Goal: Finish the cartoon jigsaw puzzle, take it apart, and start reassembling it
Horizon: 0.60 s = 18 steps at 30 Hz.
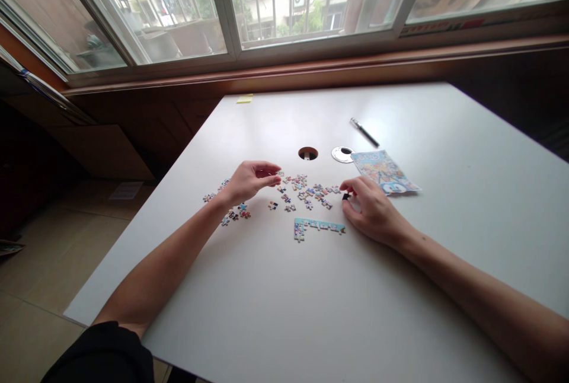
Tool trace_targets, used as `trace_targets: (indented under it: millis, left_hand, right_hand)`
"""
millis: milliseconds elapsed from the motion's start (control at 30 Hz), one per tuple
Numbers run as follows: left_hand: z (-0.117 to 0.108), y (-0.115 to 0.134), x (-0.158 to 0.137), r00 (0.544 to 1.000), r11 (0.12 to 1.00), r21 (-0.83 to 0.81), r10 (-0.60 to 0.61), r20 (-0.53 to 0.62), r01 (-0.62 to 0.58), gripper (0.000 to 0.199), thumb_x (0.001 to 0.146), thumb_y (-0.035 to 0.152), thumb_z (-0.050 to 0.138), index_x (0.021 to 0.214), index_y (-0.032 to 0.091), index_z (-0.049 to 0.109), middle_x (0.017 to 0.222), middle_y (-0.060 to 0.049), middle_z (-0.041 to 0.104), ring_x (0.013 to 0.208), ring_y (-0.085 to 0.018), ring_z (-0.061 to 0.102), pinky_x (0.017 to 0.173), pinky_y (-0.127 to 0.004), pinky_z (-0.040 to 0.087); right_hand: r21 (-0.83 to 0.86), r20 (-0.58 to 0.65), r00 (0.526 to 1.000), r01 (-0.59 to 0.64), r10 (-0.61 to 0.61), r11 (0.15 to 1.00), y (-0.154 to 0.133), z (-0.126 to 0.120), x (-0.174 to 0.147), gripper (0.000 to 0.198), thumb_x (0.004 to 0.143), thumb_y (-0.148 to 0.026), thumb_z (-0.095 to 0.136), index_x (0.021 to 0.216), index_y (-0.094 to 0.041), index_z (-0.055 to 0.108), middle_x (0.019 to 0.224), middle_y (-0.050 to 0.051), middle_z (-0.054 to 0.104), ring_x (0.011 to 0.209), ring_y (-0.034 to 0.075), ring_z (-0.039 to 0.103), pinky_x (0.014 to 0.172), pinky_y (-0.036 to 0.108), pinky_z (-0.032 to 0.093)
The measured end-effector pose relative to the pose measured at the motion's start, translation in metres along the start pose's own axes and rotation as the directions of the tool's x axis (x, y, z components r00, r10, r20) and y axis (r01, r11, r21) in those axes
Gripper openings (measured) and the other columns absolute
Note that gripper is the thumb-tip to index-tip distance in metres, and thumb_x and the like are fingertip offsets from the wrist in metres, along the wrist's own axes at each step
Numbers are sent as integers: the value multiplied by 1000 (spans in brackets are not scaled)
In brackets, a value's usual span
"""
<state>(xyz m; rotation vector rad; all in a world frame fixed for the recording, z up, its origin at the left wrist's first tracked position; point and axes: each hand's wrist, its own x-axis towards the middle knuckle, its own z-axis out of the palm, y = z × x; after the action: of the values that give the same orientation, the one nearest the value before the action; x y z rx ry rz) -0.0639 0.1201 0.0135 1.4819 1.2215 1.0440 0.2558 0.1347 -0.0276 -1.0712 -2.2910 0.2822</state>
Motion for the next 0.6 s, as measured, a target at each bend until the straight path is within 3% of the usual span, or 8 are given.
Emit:
trace_targets:
  millis: [367, 600]
  left_hand:
    - [-2, -1, -1, 999, 984, 172, 35, -3, -34, 40, 78, 33, 80, 110, 12, 71, 99, -11, 76, 85, -18, 73, 78, -32, 61]
    - [-2, 1, -2, 999, 976, 212, 51, 5, -51, 40, 79, 35, 78, 111, 12, 72, 99, -12, 76, 87, -18, 72, 78, -32, 60]
  right_hand:
    - [85, -58, 997, 47, -42, 995, -4, -1, 0, 23, 85, -12, 54, 106, -22, 52, 100, 7, 54, 82, 19, 56, 71, 32, 49]
    - [103, -75, 995, 70, -62, 992, -3, 0, 0, 21, 87, -12, 54, 105, -22, 53, 101, 6, 56, 80, 17, 57, 70, 29, 50]
